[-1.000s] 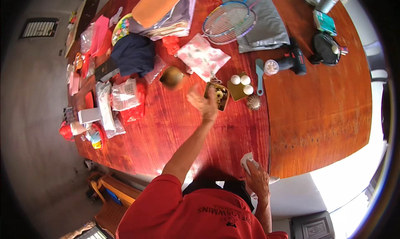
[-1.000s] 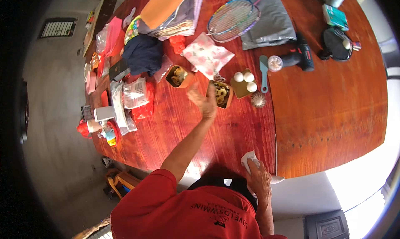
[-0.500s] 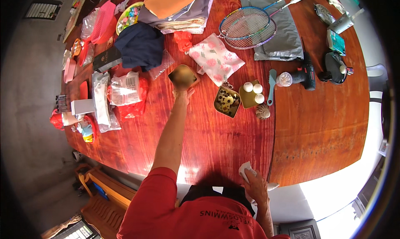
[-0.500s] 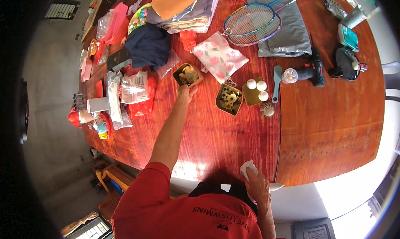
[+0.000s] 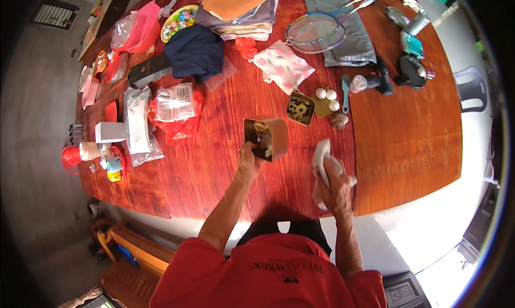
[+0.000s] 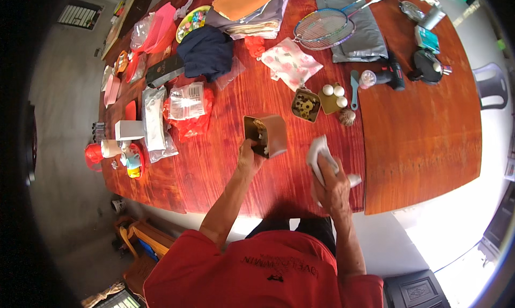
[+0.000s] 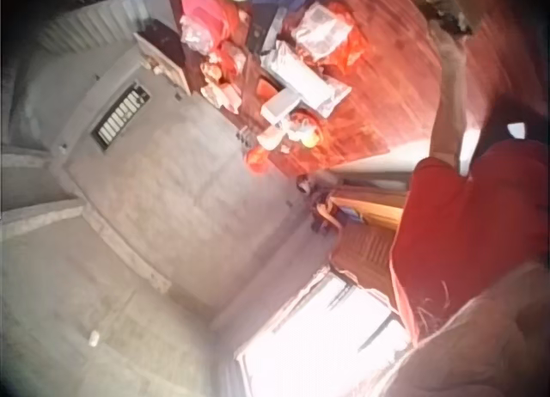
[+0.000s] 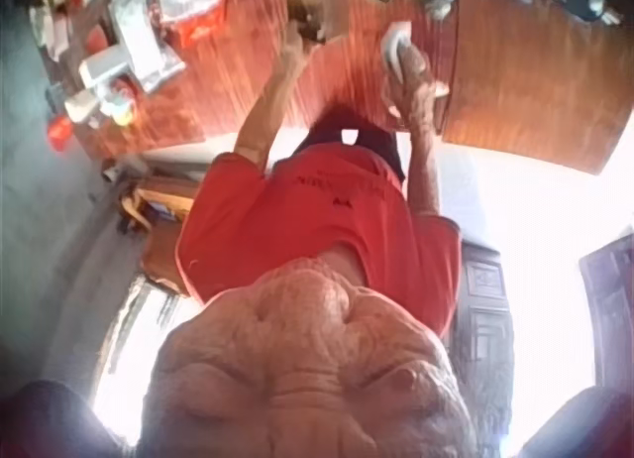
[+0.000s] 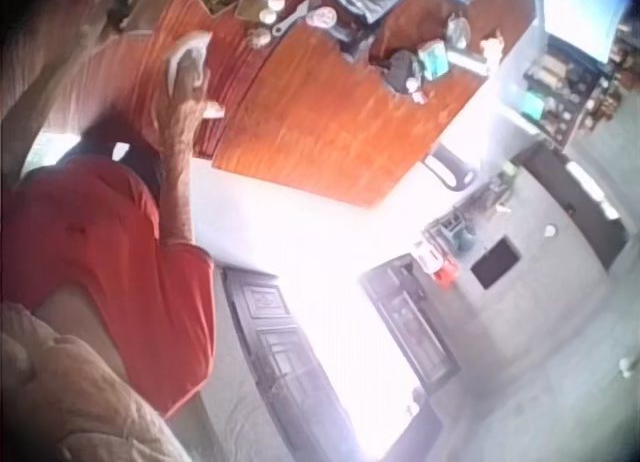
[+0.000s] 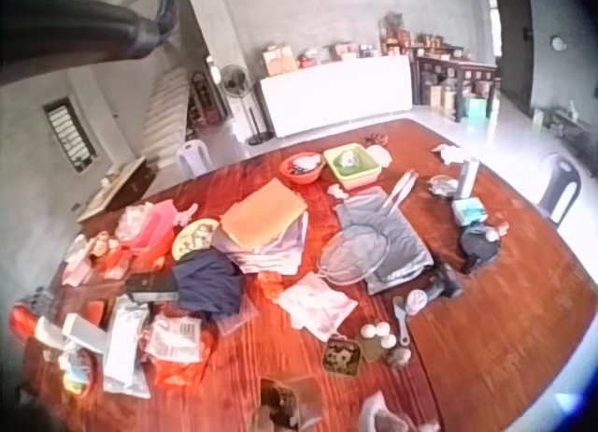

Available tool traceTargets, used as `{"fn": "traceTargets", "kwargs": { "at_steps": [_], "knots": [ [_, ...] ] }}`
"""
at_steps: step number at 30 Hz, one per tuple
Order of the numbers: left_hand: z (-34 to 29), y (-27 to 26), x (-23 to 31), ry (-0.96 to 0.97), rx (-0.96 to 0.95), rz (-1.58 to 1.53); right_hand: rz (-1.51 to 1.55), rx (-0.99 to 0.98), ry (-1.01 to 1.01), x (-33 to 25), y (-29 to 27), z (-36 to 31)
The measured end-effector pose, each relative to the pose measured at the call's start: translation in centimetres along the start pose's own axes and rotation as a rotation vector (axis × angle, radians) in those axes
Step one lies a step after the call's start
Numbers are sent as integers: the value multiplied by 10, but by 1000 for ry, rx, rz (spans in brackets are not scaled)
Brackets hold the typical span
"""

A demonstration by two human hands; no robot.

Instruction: The person wipes various small items on a wooden table using a white cloth. They handle a small white bottle, a small square box, a shuttlecock, a small brown box, and a plastic package, wiping each one individually before placing it back on the table.

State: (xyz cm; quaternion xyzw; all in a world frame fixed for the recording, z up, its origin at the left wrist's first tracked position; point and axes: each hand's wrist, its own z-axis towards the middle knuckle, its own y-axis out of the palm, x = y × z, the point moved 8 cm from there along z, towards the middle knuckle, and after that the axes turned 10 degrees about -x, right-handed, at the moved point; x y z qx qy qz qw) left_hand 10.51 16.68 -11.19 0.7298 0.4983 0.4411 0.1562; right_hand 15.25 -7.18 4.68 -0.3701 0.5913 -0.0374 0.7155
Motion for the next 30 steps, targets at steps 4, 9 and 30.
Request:
{"fn": "traceTargets", "kwargs": {
  "at_steps": [4, 9, 30],
  "knots": [
    [-50, 32, -8, -97, -292, -129, 57, 157, -139, -65, 7, 4],
    [-108, 86, 22, 14, -418, -29, -141, 212, -282, -134, 39, -39],
    [-202, 74, 79, 77, -320, 185, 197, 89, -361, -192, 30, -47]
  ]
}}
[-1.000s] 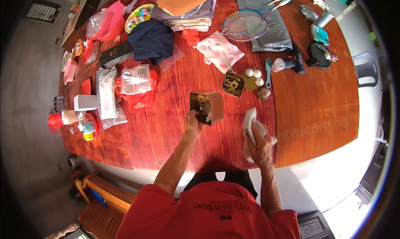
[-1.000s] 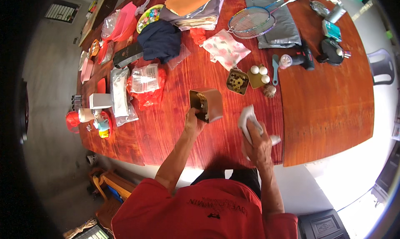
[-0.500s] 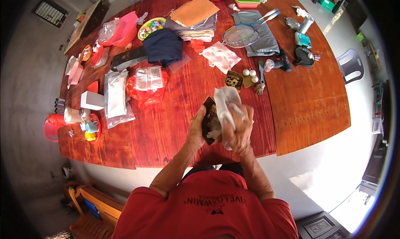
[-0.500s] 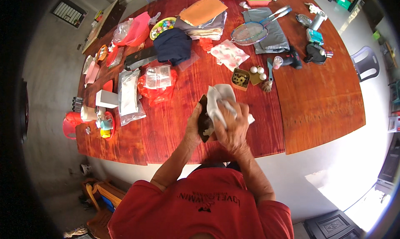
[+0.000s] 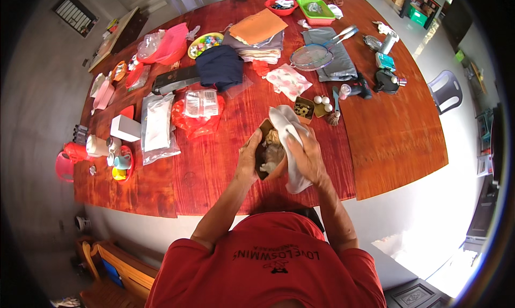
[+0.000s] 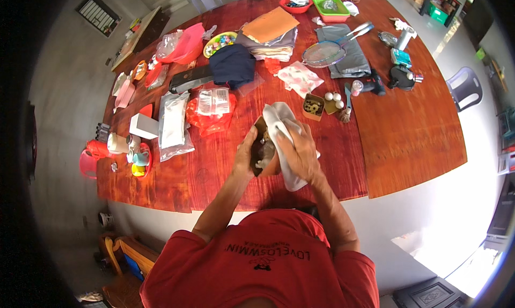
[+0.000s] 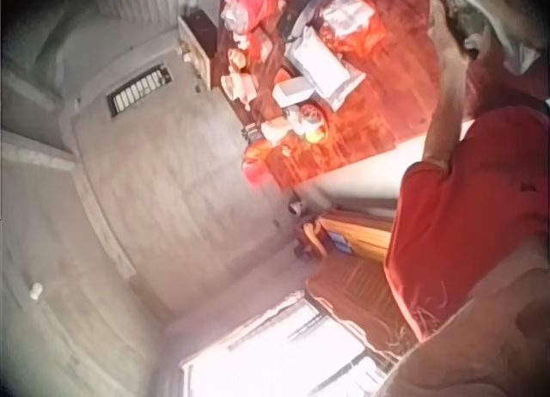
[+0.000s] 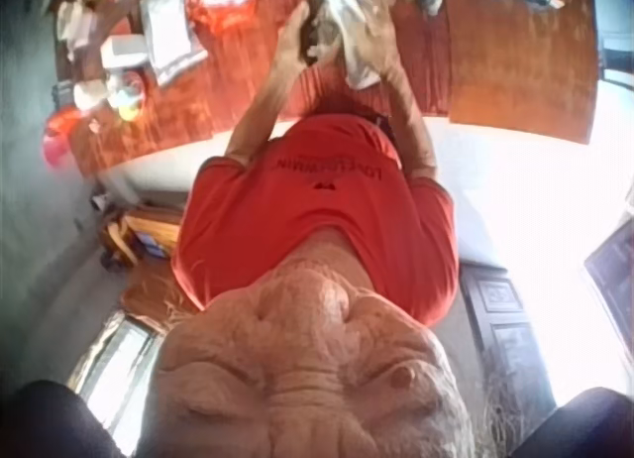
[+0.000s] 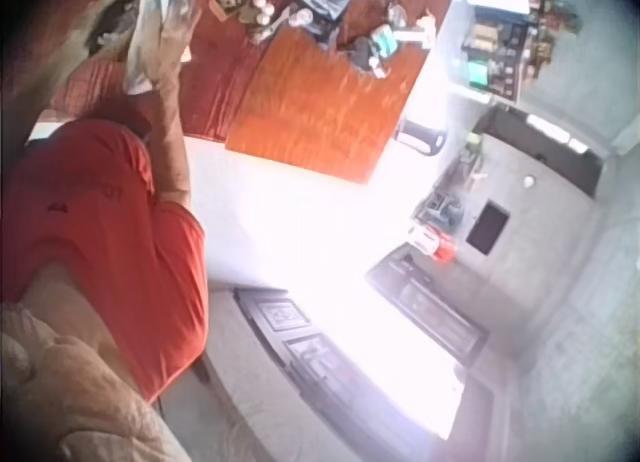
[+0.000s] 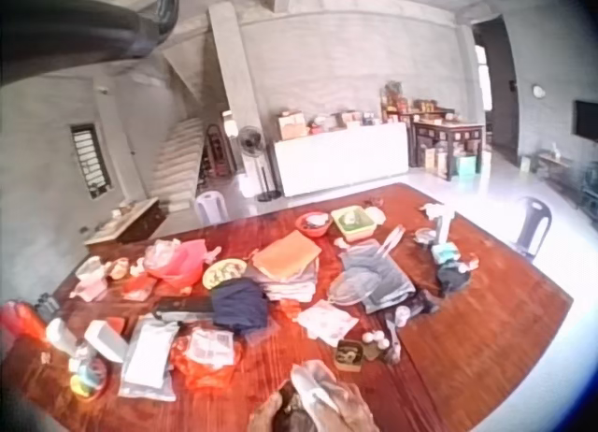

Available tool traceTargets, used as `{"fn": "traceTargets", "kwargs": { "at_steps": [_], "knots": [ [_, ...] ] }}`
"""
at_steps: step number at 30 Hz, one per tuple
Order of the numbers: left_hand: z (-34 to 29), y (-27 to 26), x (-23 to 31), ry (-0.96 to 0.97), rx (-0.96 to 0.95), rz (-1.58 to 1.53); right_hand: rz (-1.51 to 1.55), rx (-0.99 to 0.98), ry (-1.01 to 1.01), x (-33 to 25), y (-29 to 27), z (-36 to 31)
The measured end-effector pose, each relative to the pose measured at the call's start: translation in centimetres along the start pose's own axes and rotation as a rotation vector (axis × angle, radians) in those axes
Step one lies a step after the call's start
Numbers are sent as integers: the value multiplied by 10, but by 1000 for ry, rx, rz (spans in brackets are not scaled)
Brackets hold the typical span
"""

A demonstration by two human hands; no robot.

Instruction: The person wipes various small items on a wooden table using a white cloth. They handle a small white bottle, a small square box, a shuttlecock, a small brown box, and a plastic package, wiping each one individually before placing it back on the table.

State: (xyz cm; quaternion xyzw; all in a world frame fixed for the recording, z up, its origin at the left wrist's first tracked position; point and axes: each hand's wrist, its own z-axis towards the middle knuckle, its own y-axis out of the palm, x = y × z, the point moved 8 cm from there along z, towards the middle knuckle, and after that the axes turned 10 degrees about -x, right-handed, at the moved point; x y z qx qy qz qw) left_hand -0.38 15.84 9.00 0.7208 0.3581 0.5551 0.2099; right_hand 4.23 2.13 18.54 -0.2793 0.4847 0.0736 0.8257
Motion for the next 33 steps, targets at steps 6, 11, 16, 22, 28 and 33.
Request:
{"fn": "traceTargets", "kwargs": {
  "at_steps": [6, 11, 16, 22, 28, 33],
  "knots": [
    [4, 4, 3, 58, 31, -50, -125, 220, 71, -10, 29, -58],
    [-5, 8, -5, 7, 39, -48, -292, 238, -252, -55, -4, -29],
    [-17, 24, 9, -35, -101, 267, 235, -76, 91, 4, -10, 9],
    [-27, 21, 8, -111, -123, 272, 821, -187, 417, 45, 19, 13],
    [1, -2, 0, -40, -4, -43, 1018, 197, 368, 39, 19, -4],
    [14, 9, 16, 180, 87, -140, 717, 239, 402, 14, 30, -28]
  ]
}}
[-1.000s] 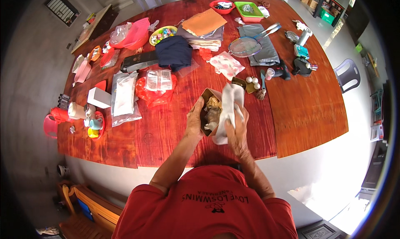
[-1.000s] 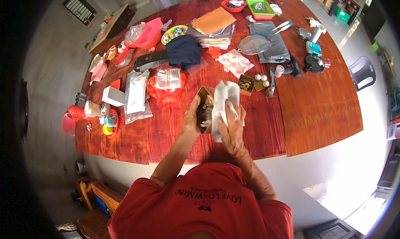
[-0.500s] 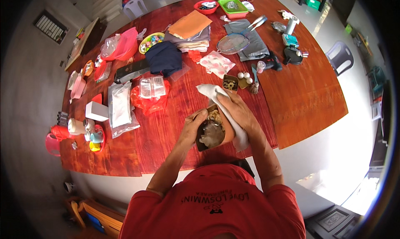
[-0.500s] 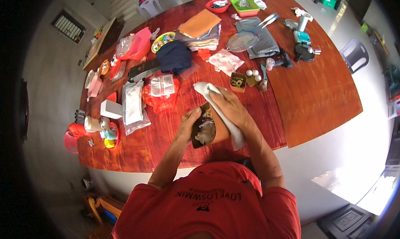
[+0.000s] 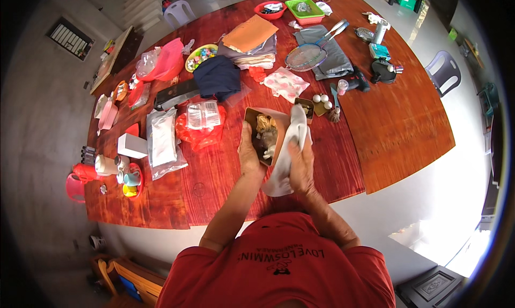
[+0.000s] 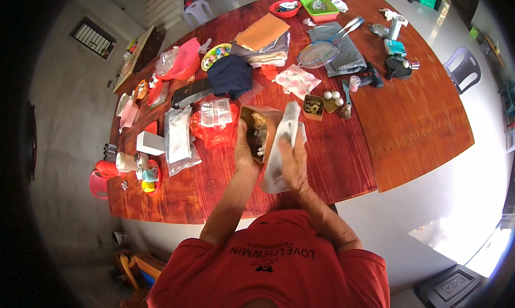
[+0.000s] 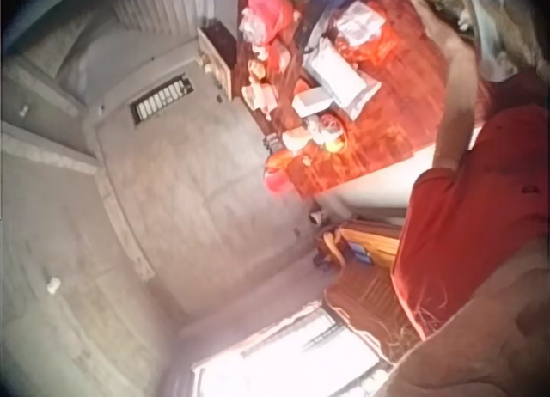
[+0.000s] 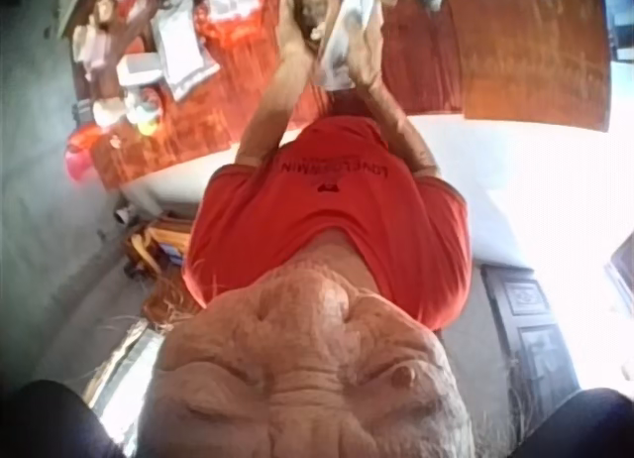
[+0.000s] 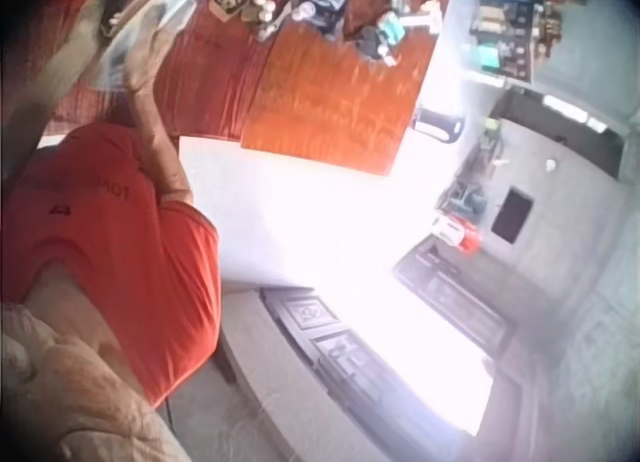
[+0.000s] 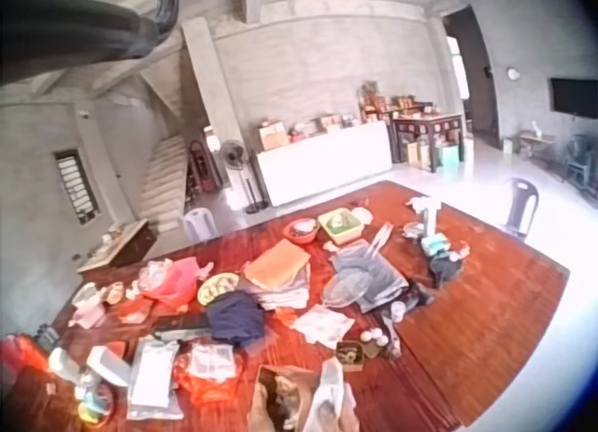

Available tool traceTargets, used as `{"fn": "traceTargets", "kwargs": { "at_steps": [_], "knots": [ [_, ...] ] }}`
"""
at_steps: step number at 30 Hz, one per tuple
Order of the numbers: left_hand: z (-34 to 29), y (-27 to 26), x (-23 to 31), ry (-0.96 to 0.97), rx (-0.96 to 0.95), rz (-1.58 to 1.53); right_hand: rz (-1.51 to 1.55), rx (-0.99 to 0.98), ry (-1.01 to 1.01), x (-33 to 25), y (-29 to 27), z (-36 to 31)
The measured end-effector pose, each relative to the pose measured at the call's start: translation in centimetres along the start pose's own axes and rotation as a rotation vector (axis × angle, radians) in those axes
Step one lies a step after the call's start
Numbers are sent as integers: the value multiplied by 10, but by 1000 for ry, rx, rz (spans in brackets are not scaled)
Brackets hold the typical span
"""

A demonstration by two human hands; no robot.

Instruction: The person wipes various small items on a wooden table using a white cloth. They handle a small white bottle, a small square box, a shuttlecock, a small brown box, and a plastic package, wiping each one individually before placing it back on the table.

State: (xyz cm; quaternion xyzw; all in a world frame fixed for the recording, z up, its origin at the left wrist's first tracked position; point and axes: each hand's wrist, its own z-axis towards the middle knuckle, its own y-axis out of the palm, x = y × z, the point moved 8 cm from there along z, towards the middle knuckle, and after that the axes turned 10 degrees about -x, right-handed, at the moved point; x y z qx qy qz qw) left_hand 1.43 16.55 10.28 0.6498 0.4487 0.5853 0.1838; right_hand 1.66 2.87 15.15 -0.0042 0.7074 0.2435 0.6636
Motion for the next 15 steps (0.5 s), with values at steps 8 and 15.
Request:
{"fn": "traceTargets", "kwargs": {
  "at_steps": [8, 15],
  "knots": [
    [-8, 4, -4, 140, 40, 218, -397, 53, -292, 5, -15, -1],
    [-18, 31, 44, 22, -99, 581, -241, -132, -143, -40, -35, 25]
  ]
}}
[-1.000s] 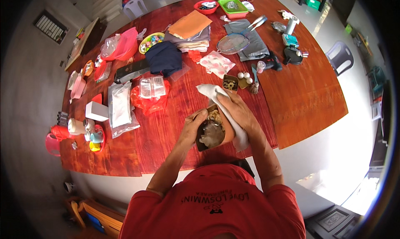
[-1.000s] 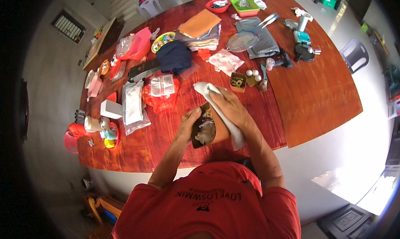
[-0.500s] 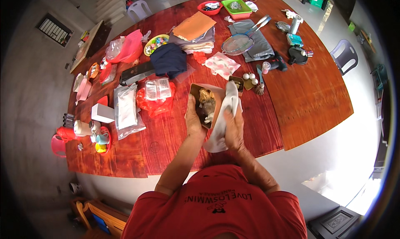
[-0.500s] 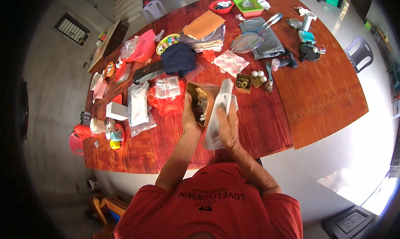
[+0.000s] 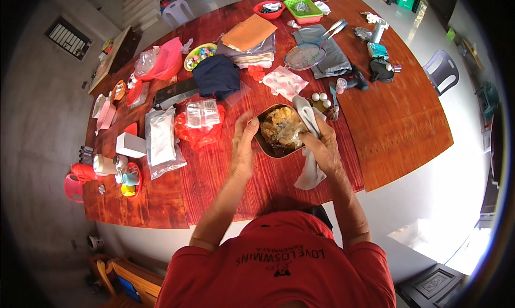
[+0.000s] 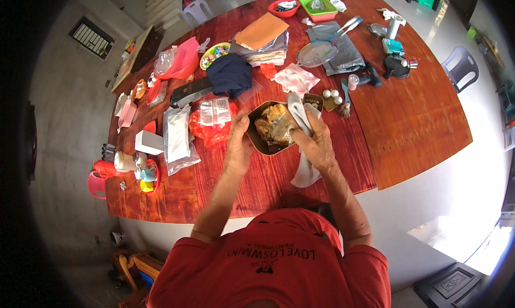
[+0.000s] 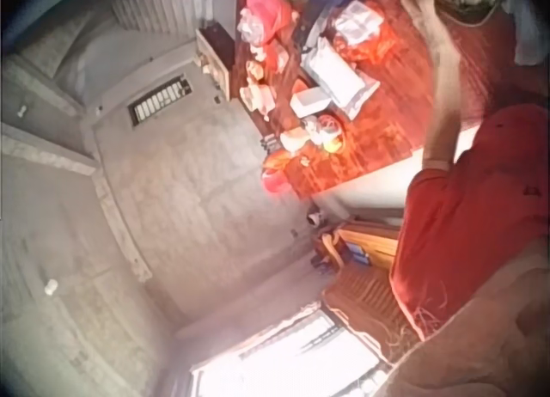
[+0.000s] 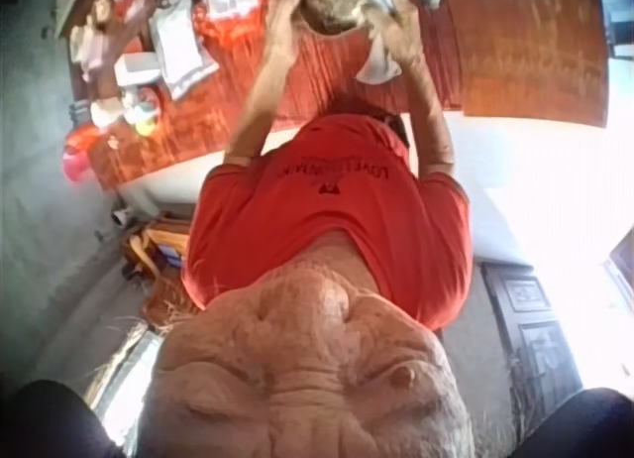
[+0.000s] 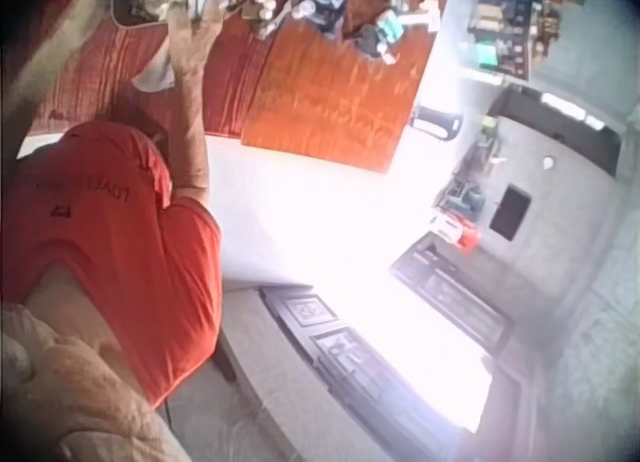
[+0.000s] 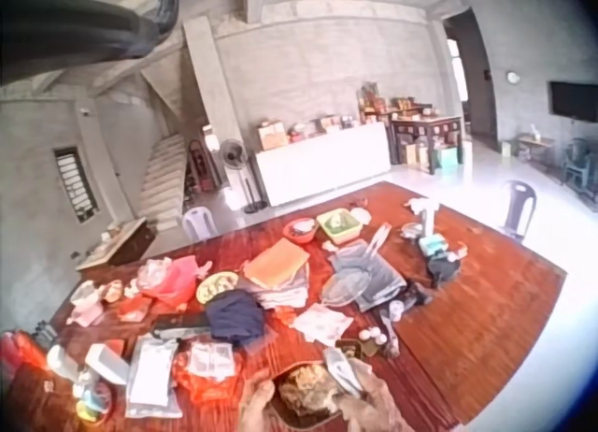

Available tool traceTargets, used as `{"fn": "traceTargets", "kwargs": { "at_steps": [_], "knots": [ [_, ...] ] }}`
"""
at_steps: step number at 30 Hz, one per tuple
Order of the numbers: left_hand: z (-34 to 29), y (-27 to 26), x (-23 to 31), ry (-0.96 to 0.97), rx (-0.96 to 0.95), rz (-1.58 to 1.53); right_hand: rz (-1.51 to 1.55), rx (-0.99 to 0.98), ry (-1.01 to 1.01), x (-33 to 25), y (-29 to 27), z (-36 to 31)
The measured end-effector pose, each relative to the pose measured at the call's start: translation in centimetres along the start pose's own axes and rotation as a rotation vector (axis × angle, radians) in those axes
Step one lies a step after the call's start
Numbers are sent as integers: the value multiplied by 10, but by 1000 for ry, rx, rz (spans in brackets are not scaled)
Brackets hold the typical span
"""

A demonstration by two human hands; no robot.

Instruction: The person wipes various small items on a wooden table using a white cloth. They handle a small white bottle, a small square box, a shuttlecock, a small brown box, and a plastic package, wiping each one individually before placing it back on the table.

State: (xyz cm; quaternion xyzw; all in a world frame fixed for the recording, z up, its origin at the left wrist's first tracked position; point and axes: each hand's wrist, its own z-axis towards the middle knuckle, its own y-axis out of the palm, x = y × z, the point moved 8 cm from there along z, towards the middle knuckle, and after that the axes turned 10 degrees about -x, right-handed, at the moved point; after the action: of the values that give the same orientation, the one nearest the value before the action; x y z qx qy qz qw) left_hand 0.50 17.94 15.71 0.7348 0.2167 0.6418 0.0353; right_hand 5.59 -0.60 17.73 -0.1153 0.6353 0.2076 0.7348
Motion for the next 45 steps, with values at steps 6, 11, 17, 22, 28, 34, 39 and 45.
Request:
{"fn": "traceTargets", "kwargs": {
  "at_steps": [6, 11, 17, 22, 28, 34, 39, 45],
  "knots": [
    [14, 19, 19, -158, -515, 393, -411, -438, -111, -19, 29, 22],
    [3, 12, -11, -114, -375, 342, -292, -587, -15, -8, 48, 36],
    [19, -11, -47, -120, -169, -12, -338, -237, -209, 11, 38, 34],
    [36, -25, -76, -182, 4, -491, -522, 132, -289, 22, 50, -7],
    [38, 3, -99, -212, -300, -684, -790, 218, -367, 16, 65, -48],
    [9, 11, -89, -205, -89, -648, -737, 12, -470, -44, 42, -2],
    [-5, 8, -62, -92, 52, -369, -223, -122, -175, 17, 32, 34],
    [28, -13, -83, -106, -76, -684, -541, 165, -347, 17, 59, -19]
  ]
}}
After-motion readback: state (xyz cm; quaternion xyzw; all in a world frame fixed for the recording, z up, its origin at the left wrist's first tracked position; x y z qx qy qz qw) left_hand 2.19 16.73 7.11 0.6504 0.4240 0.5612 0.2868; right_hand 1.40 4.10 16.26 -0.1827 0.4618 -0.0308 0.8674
